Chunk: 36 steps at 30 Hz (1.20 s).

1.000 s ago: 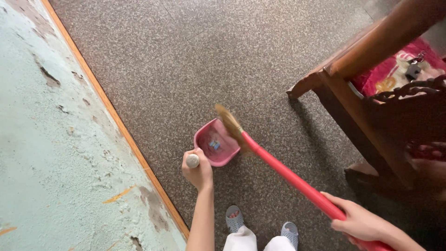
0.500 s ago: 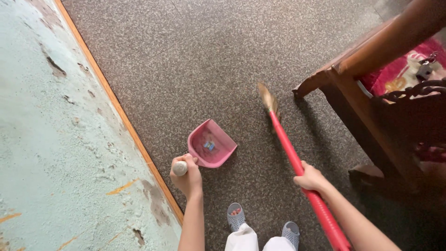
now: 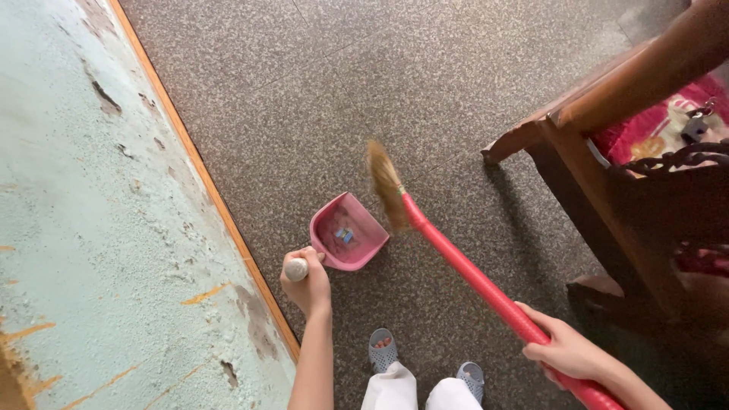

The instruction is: The person sweeps a tiled floor using a red broom and collects debris into a pink dustpan. They move along a wall and around furniture, repeatedly sweeping small amounts of dirt into the dustpan.

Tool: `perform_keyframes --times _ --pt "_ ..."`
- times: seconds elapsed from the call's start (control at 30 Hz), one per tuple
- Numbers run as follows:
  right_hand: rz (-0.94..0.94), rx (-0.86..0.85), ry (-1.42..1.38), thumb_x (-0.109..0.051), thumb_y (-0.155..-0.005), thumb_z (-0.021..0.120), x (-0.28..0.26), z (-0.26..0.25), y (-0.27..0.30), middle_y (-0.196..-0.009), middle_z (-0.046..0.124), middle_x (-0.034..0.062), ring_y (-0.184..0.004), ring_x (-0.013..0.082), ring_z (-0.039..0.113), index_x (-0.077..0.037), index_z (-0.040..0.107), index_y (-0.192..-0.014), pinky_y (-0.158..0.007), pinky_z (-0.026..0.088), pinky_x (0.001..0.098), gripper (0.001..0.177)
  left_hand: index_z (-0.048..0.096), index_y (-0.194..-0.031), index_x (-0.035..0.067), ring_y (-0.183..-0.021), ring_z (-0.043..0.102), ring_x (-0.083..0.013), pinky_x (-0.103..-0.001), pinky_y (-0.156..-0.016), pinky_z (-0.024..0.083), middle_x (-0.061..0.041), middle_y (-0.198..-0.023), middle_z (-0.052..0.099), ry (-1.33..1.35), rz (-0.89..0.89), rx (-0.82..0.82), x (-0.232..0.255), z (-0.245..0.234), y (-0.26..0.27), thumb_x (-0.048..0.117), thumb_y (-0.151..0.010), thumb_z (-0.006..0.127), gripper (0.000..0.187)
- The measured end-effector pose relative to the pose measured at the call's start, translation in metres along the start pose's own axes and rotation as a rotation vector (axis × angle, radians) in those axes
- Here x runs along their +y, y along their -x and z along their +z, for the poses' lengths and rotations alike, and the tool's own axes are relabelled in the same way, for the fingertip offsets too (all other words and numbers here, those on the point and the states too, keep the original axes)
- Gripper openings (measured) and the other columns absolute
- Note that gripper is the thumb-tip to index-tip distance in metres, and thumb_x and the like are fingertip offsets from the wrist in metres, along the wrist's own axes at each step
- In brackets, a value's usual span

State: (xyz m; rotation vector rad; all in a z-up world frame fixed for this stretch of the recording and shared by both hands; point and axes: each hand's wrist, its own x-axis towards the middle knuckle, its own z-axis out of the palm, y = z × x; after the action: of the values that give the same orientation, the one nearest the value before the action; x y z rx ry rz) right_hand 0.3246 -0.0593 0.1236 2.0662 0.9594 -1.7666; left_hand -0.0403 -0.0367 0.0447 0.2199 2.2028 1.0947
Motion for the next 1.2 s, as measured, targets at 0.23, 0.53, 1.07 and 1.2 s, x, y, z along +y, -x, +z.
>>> perform_keyframes --times 0.23,0.53,1.07,1.2 --pt "0.009 0.249 0.281 -0.001 -0.073 0.055 -0.015 0.005 -0.035 -0.078 0.072 0.0172 -0.04 0.025 0.058 -0.023 0.034 -0.146 -0.036 0.047 0.0332 0.079 0.057 -0.082 0.012 -0.084 0.068 -0.0127 -0.025 -0.076 0.048 0.0 -0.088 0.077 0.028 0.005 0.05 -0.004 -0.035 0.011 0.02 -0.089 0.051 0.013" --pt "-0.089 0.148 0.274 -0.003 -0.068 0.054 -0.019 0.111 -0.127 -0.075 0.065 0.0108 -0.049 0.0222 0.061 -0.014 0.048 -0.119 -0.044 0.053 0.0339 0.053 0.06 -0.077 0.011 -0.069 0.064 -0.0146 -0.029 -0.061 0.052 -0.005 -0.087 0.074 -0.015 -0.013 0.129 -0.037 -0.054 -0.013 0.017 -0.086 0.056 0.012" --pt "-0.047 0.03 -0.131 0.012 -0.076 0.058 0.004 0.015 0.021 -0.055 0.05 0.0206 -0.034 0.0277 0.043 -0.028 0.038 -0.148 -0.028 0.033 0.0361 0.084 0.056 -0.084 0.004 -0.084 0.068 -0.0235 -0.026 -0.069 0.064 -0.013 -0.101 0.063 0.506 -0.146 0.248 -0.06 -0.09 -0.031 0.016 -0.089 0.061 0.013" --pt "0.034 -0.123 -0.474 0.012 -0.082 0.054 0.031 -0.006 -0.021 -0.063 0.046 0.0209 -0.041 0.0226 0.037 0.001 0.051 -0.115 -0.033 0.027 0.0323 0.034 0.051 -0.087 0.005 -0.088 0.068 -0.0258 -0.026 -0.073 0.065 -0.015 -0.108 0.06 0.708 -0.171 0.272 -0.023 -0.124 -0.021 0.011 -0.09 0.059 0.011"
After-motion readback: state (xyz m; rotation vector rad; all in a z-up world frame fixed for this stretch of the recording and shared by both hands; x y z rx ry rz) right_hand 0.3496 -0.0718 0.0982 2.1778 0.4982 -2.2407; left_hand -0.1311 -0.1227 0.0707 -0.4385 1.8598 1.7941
